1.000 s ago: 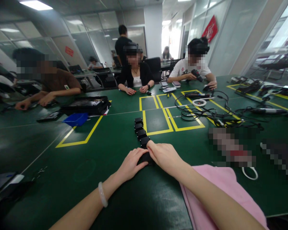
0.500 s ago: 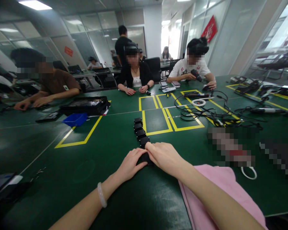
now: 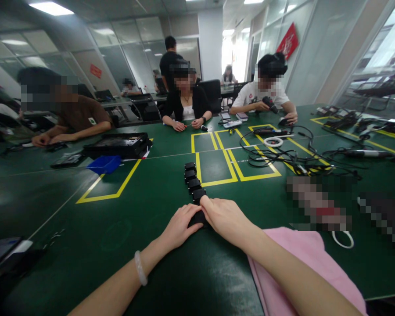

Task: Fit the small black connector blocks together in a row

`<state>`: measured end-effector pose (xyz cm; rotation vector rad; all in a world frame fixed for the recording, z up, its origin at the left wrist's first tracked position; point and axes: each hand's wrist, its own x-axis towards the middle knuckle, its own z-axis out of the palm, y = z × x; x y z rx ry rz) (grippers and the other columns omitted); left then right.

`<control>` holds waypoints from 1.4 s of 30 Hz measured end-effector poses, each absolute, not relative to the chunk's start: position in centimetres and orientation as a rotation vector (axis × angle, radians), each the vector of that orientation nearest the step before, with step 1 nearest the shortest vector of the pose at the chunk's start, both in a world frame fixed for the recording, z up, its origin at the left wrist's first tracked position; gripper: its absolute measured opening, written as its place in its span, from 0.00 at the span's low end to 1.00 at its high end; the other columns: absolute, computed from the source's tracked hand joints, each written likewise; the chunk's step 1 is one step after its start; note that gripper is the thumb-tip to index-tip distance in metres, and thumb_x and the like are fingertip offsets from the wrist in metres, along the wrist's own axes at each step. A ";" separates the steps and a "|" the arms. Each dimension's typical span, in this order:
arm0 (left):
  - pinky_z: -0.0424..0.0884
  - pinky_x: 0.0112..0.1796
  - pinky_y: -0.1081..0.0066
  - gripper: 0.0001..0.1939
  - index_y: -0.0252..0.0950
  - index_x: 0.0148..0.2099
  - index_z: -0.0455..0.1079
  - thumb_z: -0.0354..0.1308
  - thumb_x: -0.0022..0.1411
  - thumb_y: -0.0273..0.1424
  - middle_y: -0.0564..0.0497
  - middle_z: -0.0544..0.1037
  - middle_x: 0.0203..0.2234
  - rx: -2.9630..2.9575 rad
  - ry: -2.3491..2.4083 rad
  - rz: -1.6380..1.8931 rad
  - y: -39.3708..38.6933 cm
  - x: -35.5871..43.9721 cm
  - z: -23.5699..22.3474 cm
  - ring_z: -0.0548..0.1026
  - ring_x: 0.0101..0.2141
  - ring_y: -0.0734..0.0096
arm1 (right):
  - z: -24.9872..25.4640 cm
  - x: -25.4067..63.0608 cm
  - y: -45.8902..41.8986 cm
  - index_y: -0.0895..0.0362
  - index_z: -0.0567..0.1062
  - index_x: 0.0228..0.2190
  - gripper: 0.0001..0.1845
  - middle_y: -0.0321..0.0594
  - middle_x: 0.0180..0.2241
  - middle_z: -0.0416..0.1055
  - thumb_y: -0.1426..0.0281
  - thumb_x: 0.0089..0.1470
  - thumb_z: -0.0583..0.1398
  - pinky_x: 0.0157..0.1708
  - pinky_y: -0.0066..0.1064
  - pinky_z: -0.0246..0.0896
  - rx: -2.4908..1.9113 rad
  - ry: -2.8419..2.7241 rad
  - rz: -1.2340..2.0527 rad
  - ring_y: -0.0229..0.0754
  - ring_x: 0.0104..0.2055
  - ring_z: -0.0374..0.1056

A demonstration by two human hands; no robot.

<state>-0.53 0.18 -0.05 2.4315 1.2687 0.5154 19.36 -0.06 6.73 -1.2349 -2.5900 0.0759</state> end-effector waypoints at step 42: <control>0.63 0.45 0.64 0.19 0.42 0.54 0.61 0.58 0.61 0.35 0.50 0.70 0.46 2.421 1.269 0.539 0.2 -0.5 -0.2 0.67 0.45 0.61 | 6.4 19.3 -0.6 0.56 0.70 0.45 0.13 0.38 0.31 0.75 0.70 0.63 0.49 0.31 0.27 0.54 -1.178 -2.442 -0.027 0.38 0.33 0.70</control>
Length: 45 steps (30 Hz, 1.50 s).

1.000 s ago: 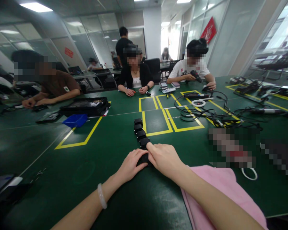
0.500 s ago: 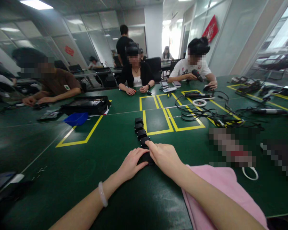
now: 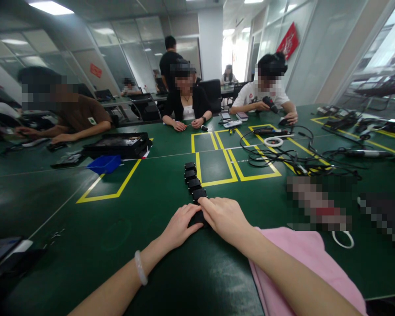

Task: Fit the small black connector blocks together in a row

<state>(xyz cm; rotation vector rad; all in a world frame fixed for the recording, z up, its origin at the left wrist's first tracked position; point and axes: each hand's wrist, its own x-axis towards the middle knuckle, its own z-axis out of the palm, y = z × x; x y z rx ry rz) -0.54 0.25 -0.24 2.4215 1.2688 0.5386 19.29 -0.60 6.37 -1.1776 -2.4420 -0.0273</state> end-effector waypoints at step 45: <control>0.63 0.45 0.63 0.20 0.43 0.56 0.60 0.57 0.62 0.35 0.50 0.69 0.47 2.414 1.268 0.523 0.2 -0.6 -0.2 0.67 0.46 0.61 | 7.4 19.8 -0.5 0.55 0.67 0.42 0.09 0.37 0.31 0.74 0.72 0.62 0.49 0.29 0.27 0.52 -1.276 -2.550 0.081 0.38 0.33 0.71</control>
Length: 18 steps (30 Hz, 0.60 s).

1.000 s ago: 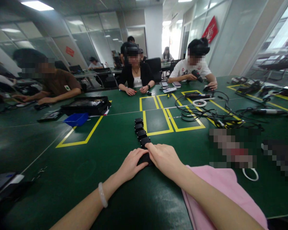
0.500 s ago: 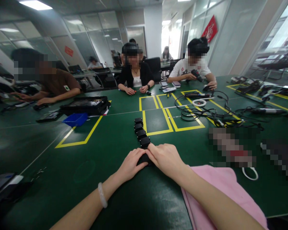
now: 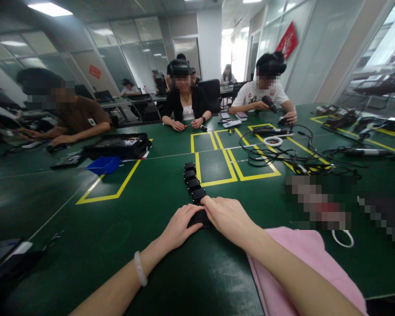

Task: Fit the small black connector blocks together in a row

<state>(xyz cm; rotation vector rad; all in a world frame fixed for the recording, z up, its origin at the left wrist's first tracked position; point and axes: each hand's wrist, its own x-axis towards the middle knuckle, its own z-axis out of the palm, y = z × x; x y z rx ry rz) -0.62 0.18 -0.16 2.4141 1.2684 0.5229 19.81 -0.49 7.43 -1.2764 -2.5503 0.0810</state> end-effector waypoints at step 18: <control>0.63 0.45 0.63 0.19 0.43 0.55 0.61 0.56 0.62 0.35 0.49 0.70 0.47 2.408 1.266 0.525 0.2 -0.5 -0.1 0.68 0.46 0.61 | 7.2 19.7 -0.5 0.55 0.67 0.44 0.11 0.37 0.31 0.74 0.73 0.61 0.49 0.29 0.26 0.54 -1.175 -2.537 0.071 0.38 0.32 0.70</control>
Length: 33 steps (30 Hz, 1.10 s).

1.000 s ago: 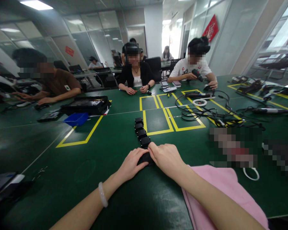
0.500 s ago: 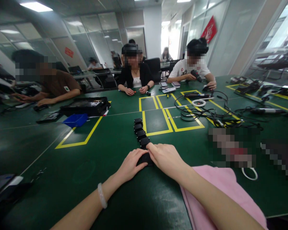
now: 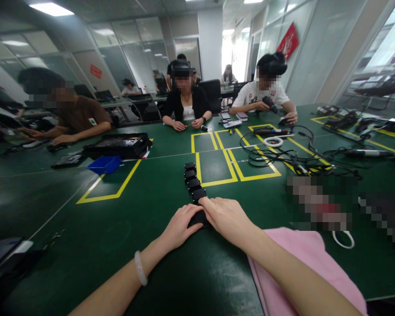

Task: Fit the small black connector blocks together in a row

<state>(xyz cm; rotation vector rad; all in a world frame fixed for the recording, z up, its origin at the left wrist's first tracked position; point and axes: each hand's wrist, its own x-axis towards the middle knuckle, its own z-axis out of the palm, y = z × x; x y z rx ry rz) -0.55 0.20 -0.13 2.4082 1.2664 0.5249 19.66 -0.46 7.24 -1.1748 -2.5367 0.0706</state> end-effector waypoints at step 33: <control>0.63 0.45 0.63 0.19 0.43 0.55 0.61 0.57 0.62 0.35 0.49 0.70 0.47 2.419 1.248 0.524 0.3 -0.8 -0.2 0.68 0.45 0.60 | 5.9 18.9 -0.5 0.57 0.67 0.33 0.12 0.35 0.24 0.71 0.69 0.64 0.46 0.25 0.28 0.48 -1.211 -2.418 -0.086 0.36 0.26 0.67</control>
